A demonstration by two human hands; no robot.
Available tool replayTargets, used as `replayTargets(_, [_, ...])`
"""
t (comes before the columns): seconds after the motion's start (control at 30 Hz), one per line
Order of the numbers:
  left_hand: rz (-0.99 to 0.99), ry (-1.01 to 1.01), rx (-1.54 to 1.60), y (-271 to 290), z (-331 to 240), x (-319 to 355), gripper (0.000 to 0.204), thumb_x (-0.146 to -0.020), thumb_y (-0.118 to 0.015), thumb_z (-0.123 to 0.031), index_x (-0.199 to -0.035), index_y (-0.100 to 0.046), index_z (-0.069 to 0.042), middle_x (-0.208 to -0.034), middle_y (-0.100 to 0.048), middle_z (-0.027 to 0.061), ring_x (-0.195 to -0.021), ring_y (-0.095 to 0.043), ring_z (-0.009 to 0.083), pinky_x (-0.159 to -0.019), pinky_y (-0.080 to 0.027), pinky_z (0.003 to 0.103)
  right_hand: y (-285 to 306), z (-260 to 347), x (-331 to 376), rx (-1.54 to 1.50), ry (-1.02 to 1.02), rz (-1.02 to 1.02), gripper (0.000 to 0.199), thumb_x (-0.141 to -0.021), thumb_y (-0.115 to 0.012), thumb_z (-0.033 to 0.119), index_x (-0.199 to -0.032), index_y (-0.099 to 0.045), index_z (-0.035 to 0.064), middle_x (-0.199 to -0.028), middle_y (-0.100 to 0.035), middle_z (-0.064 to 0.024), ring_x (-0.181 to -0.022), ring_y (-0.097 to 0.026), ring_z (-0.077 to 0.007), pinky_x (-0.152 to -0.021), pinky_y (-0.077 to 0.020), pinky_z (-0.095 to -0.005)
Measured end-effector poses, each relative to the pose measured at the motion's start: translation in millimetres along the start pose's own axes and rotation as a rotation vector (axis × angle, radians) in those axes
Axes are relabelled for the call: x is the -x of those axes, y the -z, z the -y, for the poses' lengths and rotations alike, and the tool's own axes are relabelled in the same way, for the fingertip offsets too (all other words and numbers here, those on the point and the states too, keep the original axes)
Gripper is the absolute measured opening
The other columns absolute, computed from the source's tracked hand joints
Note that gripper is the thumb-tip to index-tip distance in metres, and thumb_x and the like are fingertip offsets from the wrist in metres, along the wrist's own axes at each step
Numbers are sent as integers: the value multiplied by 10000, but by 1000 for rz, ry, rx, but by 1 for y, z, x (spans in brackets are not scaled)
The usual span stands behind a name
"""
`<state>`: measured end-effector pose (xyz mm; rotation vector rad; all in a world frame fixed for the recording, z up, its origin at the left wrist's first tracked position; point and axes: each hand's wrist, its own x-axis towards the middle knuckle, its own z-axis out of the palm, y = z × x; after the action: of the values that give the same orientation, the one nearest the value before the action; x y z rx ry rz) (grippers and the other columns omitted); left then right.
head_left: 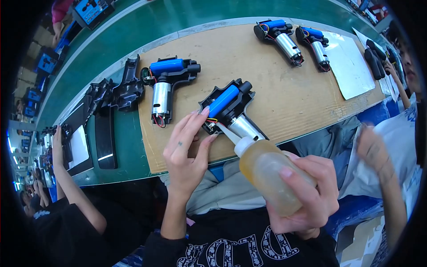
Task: Applying a liquid from a squeeze bottle to small mechanical components on an assembly line workbench.
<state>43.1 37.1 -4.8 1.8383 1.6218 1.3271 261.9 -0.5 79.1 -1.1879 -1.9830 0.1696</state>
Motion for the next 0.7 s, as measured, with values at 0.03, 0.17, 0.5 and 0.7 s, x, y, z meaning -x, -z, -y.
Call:
replayTargets(0.03, [7,-6,0,0,-1,0,559,-758,-799,71,-1290,-687,-59,-1234,-687,189,-1080,-685,262,-736,-564,304,2,3,1,11,-10,-23,561,-539,-768,67,-1099,-757,105,-1030,-669,-160,-807,-659,-312,-661,-587,-347])
replayTargets(0.17, [20,19,-27,4,-2,-2,554,-756,-802,65,-1284,-691,-61,-1225,-692,189,-1100,-680,272,-742,-569,308,-4,-2,-6,9,-22,43,591,-532,-770,44,-1119,-753,111,-1045,-670,-168,-835,-657,-313,-686,-587,-350])
replayTargets(0.5, [33,55,17,8,-8,-9,541,-755,-796,58,-1274,-685,-48,-1212,-706,183,-1169,-657,341,-850,-568,374,-8,2,-27,38,31,44,569,-511,-740,36,-1078,-711,64,-995,-694,-198,-774,-648,-331,-693,-547,-392])
replayTargets(0.7, [50,7,-46,11,-4,-7,538,-770,-777,70,-1285,-688,-59,-1259,-684,164,-946,-695,197,-750,-545,270,-8,-4,-13,39,31,-1,549,-548,-794,80,-1082,-676,25,-977,-680,-223,-800,-667,-362,-706,-555,-406])
